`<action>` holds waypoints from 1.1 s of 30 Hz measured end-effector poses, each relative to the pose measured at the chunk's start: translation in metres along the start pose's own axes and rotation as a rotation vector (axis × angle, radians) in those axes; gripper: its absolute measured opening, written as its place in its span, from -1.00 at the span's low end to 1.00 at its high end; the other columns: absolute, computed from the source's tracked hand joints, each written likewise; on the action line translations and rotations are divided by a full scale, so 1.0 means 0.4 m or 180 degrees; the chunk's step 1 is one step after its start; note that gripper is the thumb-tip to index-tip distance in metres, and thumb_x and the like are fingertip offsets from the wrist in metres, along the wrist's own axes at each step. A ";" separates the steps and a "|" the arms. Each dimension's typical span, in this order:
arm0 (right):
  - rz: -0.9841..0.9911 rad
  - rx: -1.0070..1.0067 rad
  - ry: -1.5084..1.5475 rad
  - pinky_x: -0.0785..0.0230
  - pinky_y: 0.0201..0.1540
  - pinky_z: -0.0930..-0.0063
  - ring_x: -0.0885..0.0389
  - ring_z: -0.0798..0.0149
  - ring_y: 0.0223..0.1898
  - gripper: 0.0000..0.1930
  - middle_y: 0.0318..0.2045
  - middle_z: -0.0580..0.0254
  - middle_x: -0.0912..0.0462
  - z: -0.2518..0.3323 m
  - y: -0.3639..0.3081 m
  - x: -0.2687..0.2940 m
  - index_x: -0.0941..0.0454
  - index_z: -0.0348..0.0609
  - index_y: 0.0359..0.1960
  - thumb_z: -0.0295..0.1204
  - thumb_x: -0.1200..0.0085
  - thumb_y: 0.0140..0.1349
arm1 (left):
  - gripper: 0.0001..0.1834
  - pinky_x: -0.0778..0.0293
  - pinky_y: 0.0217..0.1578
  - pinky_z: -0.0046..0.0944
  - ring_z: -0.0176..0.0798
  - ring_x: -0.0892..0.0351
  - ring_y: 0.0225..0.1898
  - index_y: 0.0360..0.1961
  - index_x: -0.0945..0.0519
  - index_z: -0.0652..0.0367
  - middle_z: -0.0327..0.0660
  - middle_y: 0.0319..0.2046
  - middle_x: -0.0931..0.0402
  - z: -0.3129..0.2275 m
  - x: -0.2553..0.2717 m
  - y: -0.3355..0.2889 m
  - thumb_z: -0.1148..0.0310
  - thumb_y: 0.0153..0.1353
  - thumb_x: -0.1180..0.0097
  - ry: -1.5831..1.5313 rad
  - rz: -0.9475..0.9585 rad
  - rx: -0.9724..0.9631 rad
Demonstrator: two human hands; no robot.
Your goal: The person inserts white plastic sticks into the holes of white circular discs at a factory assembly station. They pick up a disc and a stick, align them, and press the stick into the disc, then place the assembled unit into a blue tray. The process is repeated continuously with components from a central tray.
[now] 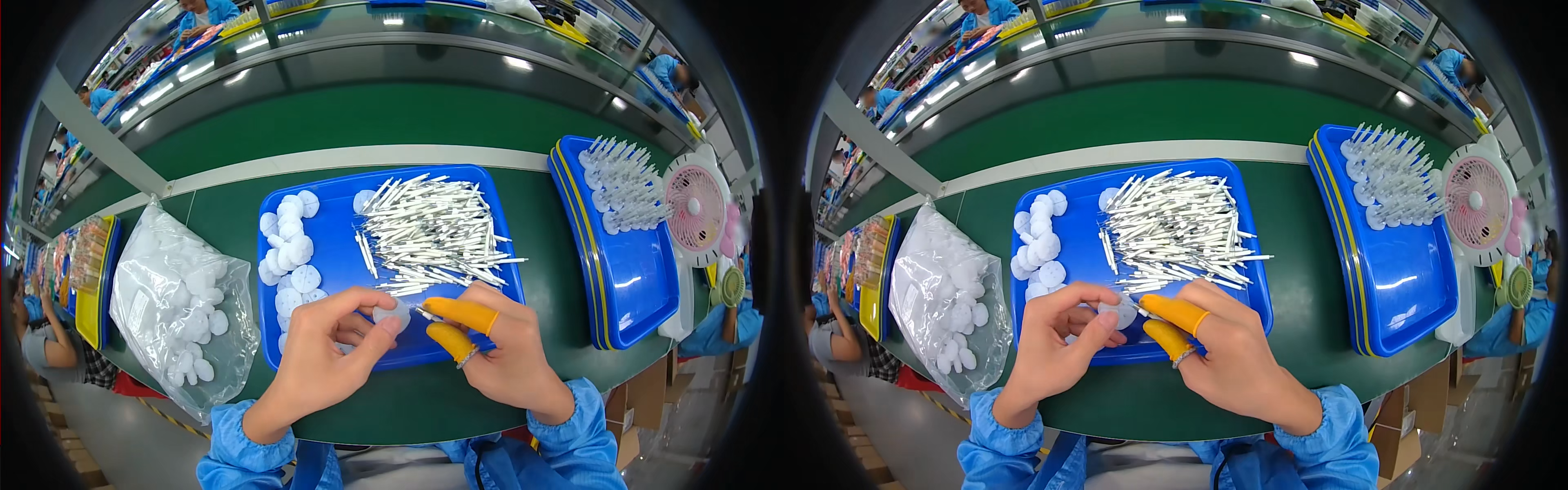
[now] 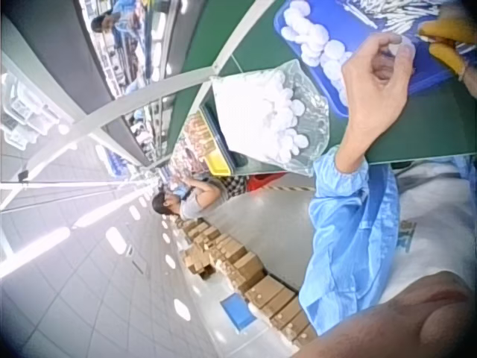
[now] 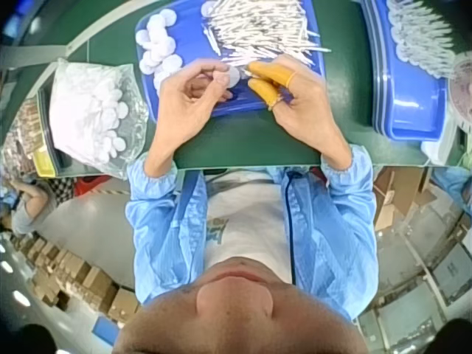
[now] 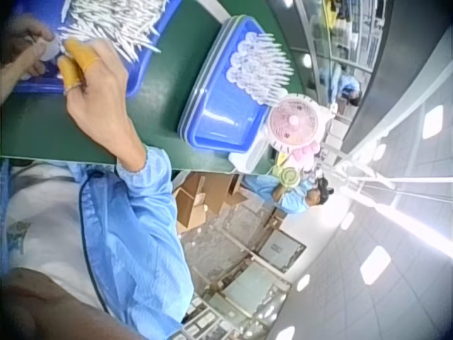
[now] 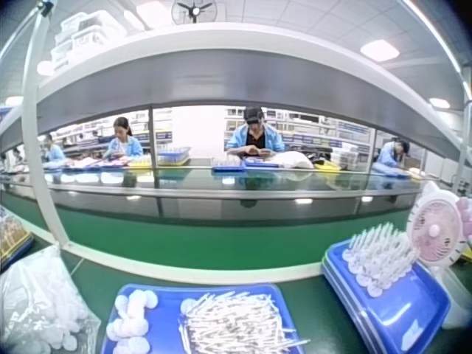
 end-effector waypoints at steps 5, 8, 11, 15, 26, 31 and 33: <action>0.0054 0.0168 0.0015 -0.48 -0.23 0.22 -0.61 0.01 -0.24 -0.59 -0.27 0.03 -0.62 0.004 -0.001 -0.015 -0.72 -0.42 -0.01 -0.77 -0.31 0.02 | -0.79 -0.75 -0.15 -0.37 -0.28 -0.80 -0.10 0.04 -0.63 0.41 -0.15 -0.16 -0.69 0.004 -0.030 0.006 0.63 0.41 -0.22 -0.0364 -0.0444 -0.0124; 0.0331 0.0154 -0.0184 -0.47 -0.22 0.19 -0.59 0.00 -0.24 -0.61 -0.27 0.03 -0.61 -0.011 -0.010 -0.023 -0.72 -0.45 -0.09 -0.76 -0.30 -0.05 | -0.77 -0.76 -0.14 -0.36 -0.27 -0.79 -0.05 0.03 -0.64 0.39 -0.16 -0.12 -0.67 0.019 -0.031 0.007 0.67 0.37 -0.23 0.0037 -0.0386 -0.0338; 0.0367 0.0159 -0.0241 -0.46 -0.21 0.13 -0.59 -0.04 -0.24 -0.64 -0.28 0.02 -0.58 -0.017 -0.013 -0.024 -0.71 -0.48 -0.16 -0.75 -0.29 -0.11 | -0.78 -0.77 -0.14 -0.35 -0.26 -0.80 -0.09 -0.01 -0.66 0.38 -0.14 -0.12 -0.67 0.021 -0.033 0.010 0.68 0.33 -0.25 0.0422 -0.0494 -0.0792; 0.0214 0.0172 -0.0366 -0.45 -0.24 0.14 -0.59 -0.04 -0.26 -0.64 -0.30 0.01 -0.59 -0.037 -0.011 -0.025 -0.72 -0.47 -0.14 -0.74 -0.29 -0.07 | -0.79 -0.81 -0.19 -0.22 -0.18 -0.80 -0.20 -0.07 -0.70 0.31 -0.11 -0.21 -0.66 0.016 -0.042 0.011 0.62 0.27 -0.36 0.0663 -0.0640 -0.0833; 0.0175 0.0184 -0.0337 -0.43 -0.19 0.09 -0.56 -0.07 -0.25 -0.64 -0.29 -0.02 -0.58 -0.026 -0.017 -0.060 -0.70 -0.50 -0.19 -0.73 -0.25 -0.14 | -0.81 -0.78 -0.24 -0.20 -0.12 -0.78 -0.30 -0.15 -0.66 0.34 -0.06 -0.28 -0.62 0.025 -0.054 0.005 0.62 0.22 -0.37 0.1041 -0.0642 -0.1132; -0.0099 0.0147 -0.0213 -0.42 -0.27 0.09 -0.54 -0.07 -0.31 -0.68 -0.35 -0.02 -0.56 -0.016 -0.030 -0.066 -0.69 -0.50 -0.23 -0.73 -0.22 -0.14 | -0.76 -0.66 -0.40 -0.18 -0.10 -0.74 -0.38 -0.14 -0.65 0.33 -0.05 -0.31 -0.58 0.022 -0.060 -0.011 0.60 0.16 -0.39 0.1264 -0.0679 -0.1220; -0.0186 0.0103 -0.0217 -0.41 -0.29 0.10 -0.54 -0.07 -0.31 -0.68 -0.37 -0.02 -0.56 -0.012 -0.034 -0.077 -0.70 -0.49 -0.23 -0.73 -0.21 -0.13 | -0.75 -0.63 -0.42 -0.16 -0.09 -0.73 -0.39 -0.14 -0.65 0.32 -0.05 -0.31 -0.57 0.026 -0.067 -0.017 0.60 0.16 -0.39 0.1313 -0.0697 -0.1243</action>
Point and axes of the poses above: each hand's wrist, its own y-axis towards the middle knuckle, its own x-axis out of the back of the hand, z = x × y, the point moved 1 cm from there along y, towards the middle knuckle
